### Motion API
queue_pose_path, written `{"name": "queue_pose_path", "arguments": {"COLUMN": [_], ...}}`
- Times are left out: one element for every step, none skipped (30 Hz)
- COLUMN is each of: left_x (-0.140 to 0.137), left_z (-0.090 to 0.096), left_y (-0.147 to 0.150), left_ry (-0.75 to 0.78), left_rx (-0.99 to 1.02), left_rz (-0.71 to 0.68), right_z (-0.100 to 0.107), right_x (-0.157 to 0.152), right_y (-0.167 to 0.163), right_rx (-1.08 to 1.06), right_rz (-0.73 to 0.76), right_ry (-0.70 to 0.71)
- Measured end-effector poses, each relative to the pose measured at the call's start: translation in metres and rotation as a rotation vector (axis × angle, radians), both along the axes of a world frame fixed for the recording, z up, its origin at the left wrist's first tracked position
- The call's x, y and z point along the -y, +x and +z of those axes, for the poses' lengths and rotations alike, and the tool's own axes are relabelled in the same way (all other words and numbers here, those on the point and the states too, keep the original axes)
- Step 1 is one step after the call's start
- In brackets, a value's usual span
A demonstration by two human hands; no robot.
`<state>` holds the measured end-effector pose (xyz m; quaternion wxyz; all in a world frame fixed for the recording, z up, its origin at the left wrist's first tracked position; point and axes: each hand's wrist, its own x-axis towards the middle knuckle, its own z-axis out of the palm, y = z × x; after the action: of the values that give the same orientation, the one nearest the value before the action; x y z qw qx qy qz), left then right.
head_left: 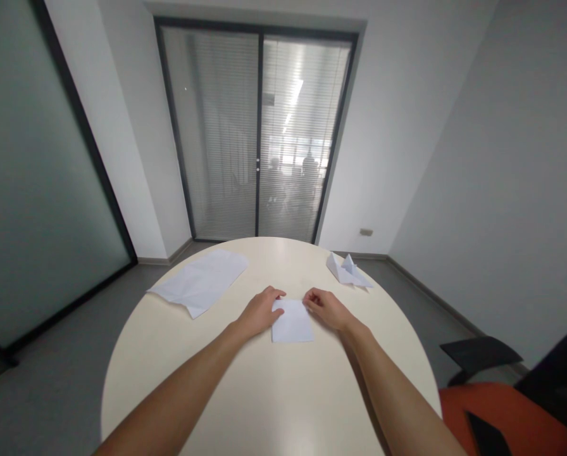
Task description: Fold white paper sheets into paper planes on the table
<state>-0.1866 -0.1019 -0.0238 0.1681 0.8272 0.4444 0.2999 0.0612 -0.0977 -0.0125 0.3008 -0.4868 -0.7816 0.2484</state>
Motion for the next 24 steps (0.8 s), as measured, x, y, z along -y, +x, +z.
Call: {"name": "queue_pose_path", "arguments": {"left_x": [-0.001,-0.002,-0.003,-0.003,-0.003,-0.003,-0.002,-0.002,-0.002,-0.002,-0.002,-0.002,-0.003,-0.003,-0.004,-0.004,-0.004,-0.005,-0.004,-0.004,-0.003,-0.003,-0.002,-0.001], "left_z": [0.000,0.000,0.001,0.003,0.004,0.006,0.008,0.009,0.011,0.012,0.013,0.013,0.014,0.015,0.015,0.016,0.016,0.017,0.018,0.018,0.019,0.020,0.020,0.021], "left_y": [0.000,-0.001,-0.001,-0.002,-0.003,-0.003,-0.004,-0.004,-0.004,-0.004,-0.004,-0.003,-0.003,-0.003,-0.002,-0.002,-0.002,-0.002,-0.001,-0.001,0.000,0.000,0.001,0.002], "left_ry": [-0.015,-0.028,-0.039,-0.046,-0.049,-0.050,-0.051,-0.055,-0.061,-0.069,-0.078,-0.083,-0.082,-0.078,-0.072,-0.065,-0.056,-0.048,-0.041,-0.034,-0.030,-0.028,-0.028,-0.029], "left_rx": [0.006,0.009,0.013,0.020,0.032,0.050,0.072,0.098,0.129,0.163,0.199,0.234,0.267,0.297,0.324,0.349,0.373,0.395,0.415,0.431,0.444,0.455,0.462,0.467], "left_rz": [0.008,0.015,0.020,0.023,0.025,0.029,0.031,0.032,0.033,0.037,0.045,0.054,0.064,0.072,0.076,0.079,0.078,0.077,0.076,0.075,0.076,0.078,0.081,0.085], "right_z": [0.000,-0.001,-0.001,-0.001,-0.001,-0.002,-0.002,-0.002,-0.003,-0.003,-0.004,-0.005,-0.006,-0.007,-0.009,-0.010,-0.012,-0.013,-0.014,-0.014,-0.014,-0.014,-0.013,-0.012], "right_x": [0.000,0.000,0.000,0.000,0.000,0.000,0.000,0.000,0.000,0.000,0.000,0.000,0.000,-0.001,-0.002,-0.003,-0.004,-0.005,-0.006,-0.006,-0.007,-0.007,-0.006,-0.006], "right_y": [-0.001,-0.002,-0.003,-0.005,-0.007,-0.009,-0.010,-0.012,-0.013,-0.014,-0.015,-0.015,-0.015,-0.015,-0.014,-0.013,-0.012,-0.011,-0.010,-0.010,-0.010,-0.011,-0.012,-0.013], "right_rx": [-0.026,-0.053,-0.081,-0.111,-0.144,-0.178,-0.211,-0.241,-0.263,-0.279,-0.292,-0.302,-0.311,-0.318,-0.321,-0.321,-0.318,-0.316,-0.315,-0.317,-0.321,-0.331,-0.345,-0.361], "right_rz": [0.011,0.021,0.028,0.031,0.028,0.020,0.009,-0.002,-0.011,-0.020,-0.030,-0.039,-0.047,-0.050,-0.051,-0.047,-0.040,-0.032,-0.026,-0.022,-0.018,-0.012,-0.005,0.000], "right_ry": [-0.002,-0.002,-0.004,-0.007,-0.011,-0.014,-0.015,-0.016,-0.020,-0.027,-0.036,-0.050,-0.067,-0.084,-0.098,-0.111,-0.123,-0.132,-0.138,-0.144,-0.149,-0.155,-0.159,-0.161]}}
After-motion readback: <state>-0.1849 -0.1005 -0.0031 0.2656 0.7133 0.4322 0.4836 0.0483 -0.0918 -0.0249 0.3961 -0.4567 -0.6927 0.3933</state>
